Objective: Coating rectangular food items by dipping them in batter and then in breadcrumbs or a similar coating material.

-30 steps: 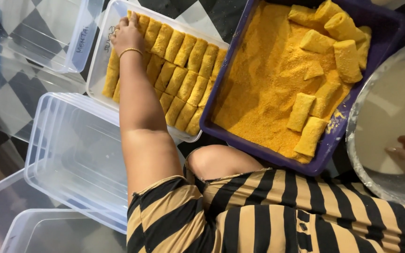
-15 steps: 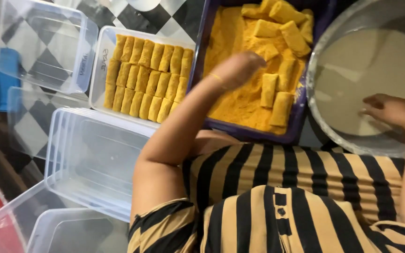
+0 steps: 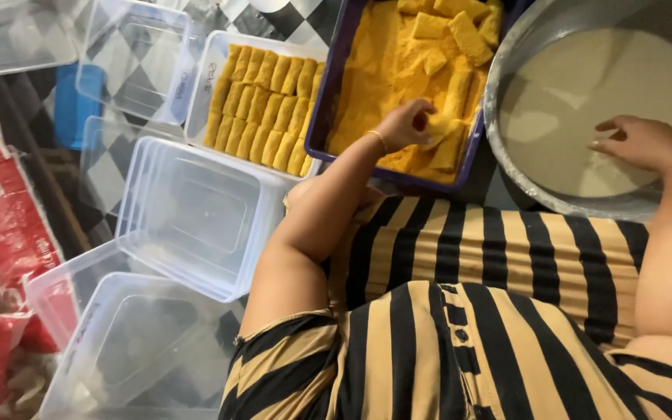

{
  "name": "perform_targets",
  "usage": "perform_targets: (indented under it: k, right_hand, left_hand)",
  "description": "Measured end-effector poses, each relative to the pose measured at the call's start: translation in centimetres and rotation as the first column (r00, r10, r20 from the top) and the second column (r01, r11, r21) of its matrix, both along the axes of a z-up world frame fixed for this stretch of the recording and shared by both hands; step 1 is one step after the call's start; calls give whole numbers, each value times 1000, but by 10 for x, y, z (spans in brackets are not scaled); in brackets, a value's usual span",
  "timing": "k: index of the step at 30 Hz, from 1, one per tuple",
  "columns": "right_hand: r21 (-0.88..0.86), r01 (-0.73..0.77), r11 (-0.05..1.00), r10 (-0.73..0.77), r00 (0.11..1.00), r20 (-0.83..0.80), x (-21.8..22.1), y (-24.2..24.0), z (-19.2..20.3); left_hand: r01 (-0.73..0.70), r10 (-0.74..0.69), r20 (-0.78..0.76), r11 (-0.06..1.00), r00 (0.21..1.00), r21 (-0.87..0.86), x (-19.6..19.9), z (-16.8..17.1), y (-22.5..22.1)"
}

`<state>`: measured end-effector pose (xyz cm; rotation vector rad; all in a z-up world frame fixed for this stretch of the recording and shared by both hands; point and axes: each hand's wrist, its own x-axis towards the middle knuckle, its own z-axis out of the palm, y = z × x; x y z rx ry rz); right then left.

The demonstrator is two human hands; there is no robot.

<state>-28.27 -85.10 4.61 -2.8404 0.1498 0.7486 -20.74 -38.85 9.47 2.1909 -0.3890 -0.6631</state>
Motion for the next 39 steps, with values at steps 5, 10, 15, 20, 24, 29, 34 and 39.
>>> perform_targets:
  k: [5,10,15,20,24,29,34,39]
  right_hand:
    - [18,5,1000,-4,999,-32,2,-4,-9]
    - [48,-62,997,62,998,4,-2,-23,-24]
    - [135,-27,990,30,999,-26,5,-48,-67]
    - [363,38,931,-40,999,-2,6,-56,-99]
    - [400,131,907,-101,990,-94,9,-47,-103]
    - [420,105,901,-103,994,-27,4,-59,-117]
    - [364,156,918,-140,988,-69,3,-62,-108]
    - [320,36,947,-21,998,-52,16,-89,-136]
  left_hand:
    - [23,-12,143,996,990,-81,-7,-21,-14]
    - [-182,244,164,929,956,-321,17,-21,19]
    - [-300,341,-172,371,924,-879,27,9,119]
    - [-461,499,-239,386,833,-799,18,14,237]
    - [-511,595,190,783,781,-354,14,-63,291]
    - [-343,269,233,856,934,388,-1,-94,272]
    - [-321,303,110,857,947,404,1,-145,278]
    - [312,-852,-92,87,515,946,35,-262,317]
